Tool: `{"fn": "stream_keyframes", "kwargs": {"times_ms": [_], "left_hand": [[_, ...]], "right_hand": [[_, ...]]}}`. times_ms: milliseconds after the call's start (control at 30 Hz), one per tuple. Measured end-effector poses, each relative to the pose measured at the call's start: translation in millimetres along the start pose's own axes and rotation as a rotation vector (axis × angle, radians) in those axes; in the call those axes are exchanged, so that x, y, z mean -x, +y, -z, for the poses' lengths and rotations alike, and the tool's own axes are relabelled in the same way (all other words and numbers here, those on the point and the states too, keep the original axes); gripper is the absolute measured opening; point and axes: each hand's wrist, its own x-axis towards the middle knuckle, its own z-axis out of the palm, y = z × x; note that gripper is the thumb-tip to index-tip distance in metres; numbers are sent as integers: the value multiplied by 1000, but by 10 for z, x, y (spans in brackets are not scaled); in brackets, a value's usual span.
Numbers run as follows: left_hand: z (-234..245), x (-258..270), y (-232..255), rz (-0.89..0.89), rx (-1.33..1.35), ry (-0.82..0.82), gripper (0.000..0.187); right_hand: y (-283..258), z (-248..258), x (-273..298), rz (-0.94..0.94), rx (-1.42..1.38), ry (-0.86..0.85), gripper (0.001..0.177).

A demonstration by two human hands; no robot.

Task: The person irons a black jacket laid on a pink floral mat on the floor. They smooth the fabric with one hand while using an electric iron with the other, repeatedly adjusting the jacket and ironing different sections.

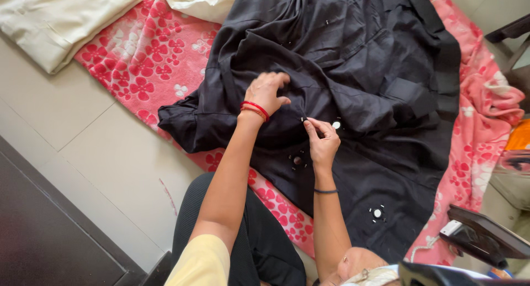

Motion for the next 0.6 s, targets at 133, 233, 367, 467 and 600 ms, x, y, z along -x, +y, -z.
{"fn": "stream_keyframes", "kwargs": {"times_ms": [133, 233, 367, 467, 600], "left_hand": [[24, 127, 76, 100, 176, -303, 31], [-106, 186, 68, 243, 349, -438, 35], [-442, 263, -38, 370, 604, -486, 44], [-718, 409, -156, 412, 820, -409, 49], [-1070, 758, -278, 497, 1118, -247, 47]], "right_hand": [[-100, 72, 125, -66, -17, 3, 14], [-67, 77, 205, -181, -210, -29, 15], [50, 56, 243, -285, -542, -120, 14], [106, 57, 337, -365, -659, -207, 14], [100, 44, 489, -418, -789, -271, 13]]}}
